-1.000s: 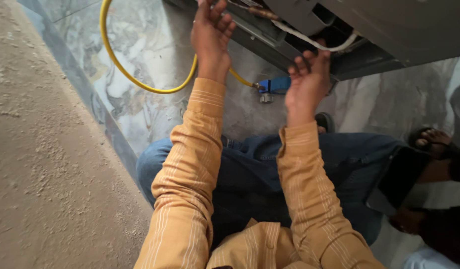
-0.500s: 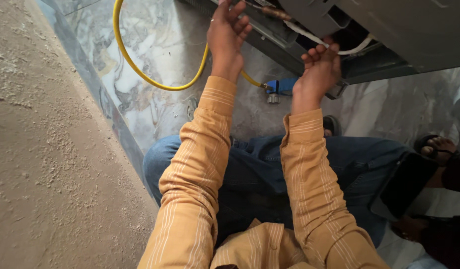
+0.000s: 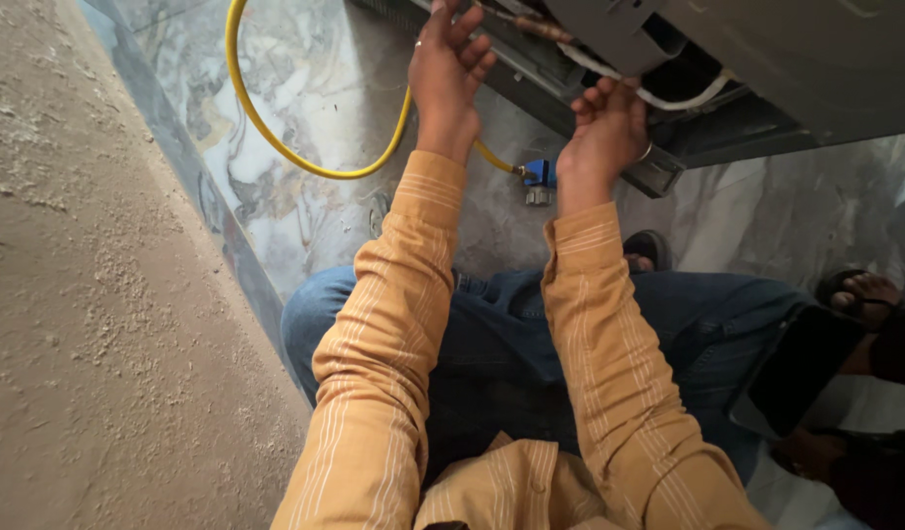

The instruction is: The person sits on the floor and connects a yellow hose from a blue pressure gauge to a valve on the bottom of an air conditioning unit. They manipulate the hose and gauge, adjusting the connection and observing the gauge throughout the process.

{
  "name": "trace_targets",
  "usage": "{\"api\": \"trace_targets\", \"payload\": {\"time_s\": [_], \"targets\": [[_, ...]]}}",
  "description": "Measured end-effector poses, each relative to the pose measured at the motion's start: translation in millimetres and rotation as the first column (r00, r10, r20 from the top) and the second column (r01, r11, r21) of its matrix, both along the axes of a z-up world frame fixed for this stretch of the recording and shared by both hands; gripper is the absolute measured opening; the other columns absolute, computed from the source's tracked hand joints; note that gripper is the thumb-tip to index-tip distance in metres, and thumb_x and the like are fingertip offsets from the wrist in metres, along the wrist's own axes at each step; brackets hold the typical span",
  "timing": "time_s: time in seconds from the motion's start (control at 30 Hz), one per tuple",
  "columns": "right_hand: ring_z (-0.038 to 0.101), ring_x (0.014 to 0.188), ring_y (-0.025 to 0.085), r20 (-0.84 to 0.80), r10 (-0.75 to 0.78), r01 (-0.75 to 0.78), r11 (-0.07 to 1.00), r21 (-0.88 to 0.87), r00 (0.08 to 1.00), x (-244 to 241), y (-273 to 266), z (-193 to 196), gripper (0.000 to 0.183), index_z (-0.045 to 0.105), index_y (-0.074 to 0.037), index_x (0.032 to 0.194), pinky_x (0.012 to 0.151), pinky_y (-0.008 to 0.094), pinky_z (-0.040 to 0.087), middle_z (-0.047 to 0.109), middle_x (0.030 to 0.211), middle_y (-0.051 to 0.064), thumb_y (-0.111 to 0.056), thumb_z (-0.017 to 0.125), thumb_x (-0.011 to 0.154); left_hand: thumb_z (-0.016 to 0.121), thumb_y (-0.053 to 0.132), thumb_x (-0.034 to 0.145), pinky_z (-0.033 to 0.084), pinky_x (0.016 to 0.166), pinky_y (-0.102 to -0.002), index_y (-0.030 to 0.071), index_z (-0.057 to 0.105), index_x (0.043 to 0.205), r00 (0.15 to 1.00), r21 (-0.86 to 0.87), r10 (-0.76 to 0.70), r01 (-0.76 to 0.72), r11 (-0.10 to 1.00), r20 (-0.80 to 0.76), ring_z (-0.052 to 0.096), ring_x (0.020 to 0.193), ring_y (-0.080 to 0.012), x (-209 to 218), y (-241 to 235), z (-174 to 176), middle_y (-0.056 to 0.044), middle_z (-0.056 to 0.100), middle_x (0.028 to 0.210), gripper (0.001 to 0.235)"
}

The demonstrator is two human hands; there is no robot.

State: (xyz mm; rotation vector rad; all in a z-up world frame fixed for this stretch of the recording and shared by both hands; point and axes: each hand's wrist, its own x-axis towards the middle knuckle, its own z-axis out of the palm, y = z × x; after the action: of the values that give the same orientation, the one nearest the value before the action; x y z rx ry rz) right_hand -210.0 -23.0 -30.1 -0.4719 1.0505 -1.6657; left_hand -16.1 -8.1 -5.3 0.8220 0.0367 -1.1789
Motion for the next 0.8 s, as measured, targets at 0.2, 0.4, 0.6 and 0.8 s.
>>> {"api": "trace_targets", "payload": {"time_s": [0.2, 0.4, 0.6, 0.8], "targets": [[0.059, 0.06, 0.013, -0.107, 0.082, -0.067, 0.988, 0.139, 0.991, 10.4, -4.0, 17.3, 0.011, 0.064, -0.002, 0.102, 0.05, 0.029, 0.05, 0.072, 0.085, 0.009, -0.012, 0.067, 0.098, 0.059, 0.037, 0.1, 0.056, 0.069, -0.032, 0.008, 0.065, 0.125, 1.0, -0.023, 0.011, -0.011, 1.0, -0.002, 0.064, 0.076, -0.0146, 0.9, -2.0, -6.9, -0.008, 0.074, 0.104, 0.039], [0.042, 0.04, 0.01, -0.172, 0.183, -0.125, 0.945, 0.301, 0.968, 17.9, -4.1, 43.9, 0.027, 0.06, -0.007, 0.078, 0.034, 0.028, 0.029, 0.051, 0.06, 0.002, -0.02, 0.078, 0.093, 0.059, 0.038, 0.101, 0.056, 0.068, -0.032, 0.007, 0.065, 0.125, 1.0, -0.01, -0.001, 0.001, 1.0, -0.008, 0.064, 0.076, -0.0144, 6.8, -4.3, -7.0, -0.007, 0.073, 0.102, 0.039], [0.046, 0.038, 0.011, -0.272, 0.164, -0.105, 0.97, 0.219, 0.948, 26.2, 7.4, 55.5, 0.032, 0.063, -0.004, 0.072, 0.033, 0.028, 0.029, 0.05, 0.055, 0.002, -0.022, 0.083, 0.09, 0.059, 0.037, 0.1, 0.056, 0.068, -0.032, 0.007, 0.065, 0.122, 1.0, 0.001, 0.014, -0.014, 1.0, -0.026, 0.064, 0.075, -0.0146, 6.6, -4.6, -4.7, -0.007, 0.073, 0.101, 0.037], [0.042, 0.037, 0.006, -0.403, 0.194, -0.104, 0.967, 0.233, 0.895, 28.8, 22.1, 65.8, 0.014, 0.077, -0.001, 0.095, 0.032, 0.023, 0.027, 0.053, 0.054, 0.0, -0.014, 0.08, 0.09, 0.059, 0.036, 0.101, 0.057, 0.071, -0.033, 0.006, 0.065, 0.124, 1.0, -0.066, 0.013, -0.012, 0.998, 0.01, 0.064, 0.079, -0.0146, 5.6, 2.3, -0.5, -0.007, 0.073, 0.104, 0.038]]}}
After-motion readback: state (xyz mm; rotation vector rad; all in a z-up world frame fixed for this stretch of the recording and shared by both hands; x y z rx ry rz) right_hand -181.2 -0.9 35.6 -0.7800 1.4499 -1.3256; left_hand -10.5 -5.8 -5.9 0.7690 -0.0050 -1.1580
